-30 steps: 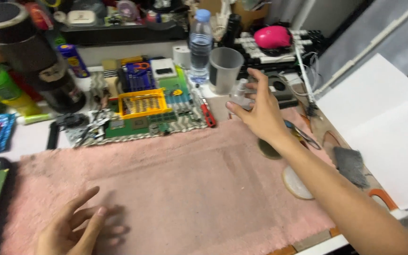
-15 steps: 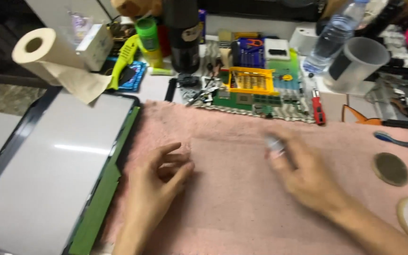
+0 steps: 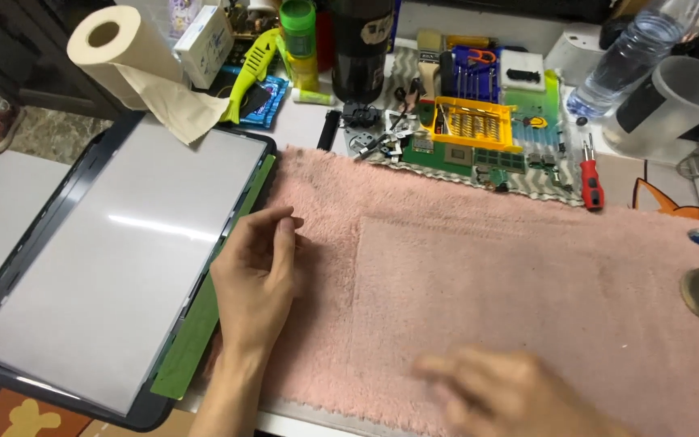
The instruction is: The person cleans a rectangular screen panel placed on a pink towel using a small brush with a red and gold handle. They repeatedly rub the surface in circular and back-and-forth motions across the entire panel.
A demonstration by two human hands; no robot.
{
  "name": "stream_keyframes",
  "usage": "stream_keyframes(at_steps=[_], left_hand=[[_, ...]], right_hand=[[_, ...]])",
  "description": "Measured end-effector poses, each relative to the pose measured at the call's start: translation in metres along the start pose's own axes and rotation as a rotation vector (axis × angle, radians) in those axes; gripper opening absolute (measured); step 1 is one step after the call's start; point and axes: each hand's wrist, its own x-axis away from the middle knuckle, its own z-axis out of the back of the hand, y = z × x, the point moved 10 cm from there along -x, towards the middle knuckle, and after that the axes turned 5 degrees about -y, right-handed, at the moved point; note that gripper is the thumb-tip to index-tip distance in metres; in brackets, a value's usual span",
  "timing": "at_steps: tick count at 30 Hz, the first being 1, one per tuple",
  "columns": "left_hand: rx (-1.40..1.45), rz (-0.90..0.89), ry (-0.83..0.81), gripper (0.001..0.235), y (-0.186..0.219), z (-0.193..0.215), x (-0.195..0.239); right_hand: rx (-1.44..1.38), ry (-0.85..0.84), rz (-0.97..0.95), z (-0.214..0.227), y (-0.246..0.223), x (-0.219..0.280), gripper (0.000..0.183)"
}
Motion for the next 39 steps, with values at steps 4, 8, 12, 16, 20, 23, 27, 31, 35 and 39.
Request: stream_keyframes(at_steps=[4, 8, 12, 16, 20, 23, 27, 31, 35, 39], left_hand=[[-0.036, -0.032, -0.024, 0.018, 0.005, -0.003, 0.001], [-0.042, -0.056, -0.061, 0.018, 0.007, -0.009, 0.002], [-0.081, -0.069, -0.078, 0.016, 0.007, -0.013, 0.003], [-0.097, -0.077, -0.072, 0.014, 0.010, -0.014, 0.004], [-0.111, -0.108, -0.075, 0.014, 0.009, -0.016, 0.005], [-0.152, -0.107, -0.073, 0.015, 0.008, -0.017, 0.007], [-0.215, -0.049, -0.036, 0.012, 0.004, -0.014, 0.007], [-0.222, -0.081, -0.057, 0.013, 0.005, -0.019, 0.010], [-0.178, -0.185, -0.068, 0.011, -0.002, -0.023, 0.015], [-0.302, -0.169, -0.055, 0.009, 0.013, -0.030, 0.023]], right_hand=[[0.118, 0.208, -0.366, 0.059, 0.058, -0.008, 0.047], [0.146, 0.345, -0.246, 0.085, 0.058, -0.018, 0.041], [0.043, 0.177, -0.166, 0.037, 0.040, 0.024, 0.039], [0.255, 0.020, 0.131, 0.011, 0.002, 0.076, 0.030], [0.235, 0.314, -0.548, 0.081, 0.108, 0.071, 0.048], [0.211, 0.462, -0.393, 0.109, 0.099, 0.070, 0.034], [0.106, 0.149, -0.274, 0.058, 0.073, 0.129, 0.033], [0.175, 0.253, -0.925, 0.087, 0.147, 0.199, 0.042], [0.270, 0.510, -0.576, 0.142, 0.121, 0.146, 0.036], [0.185, 0.341, -0.711, 0.081, 0.122, 0.205, 0.044]])
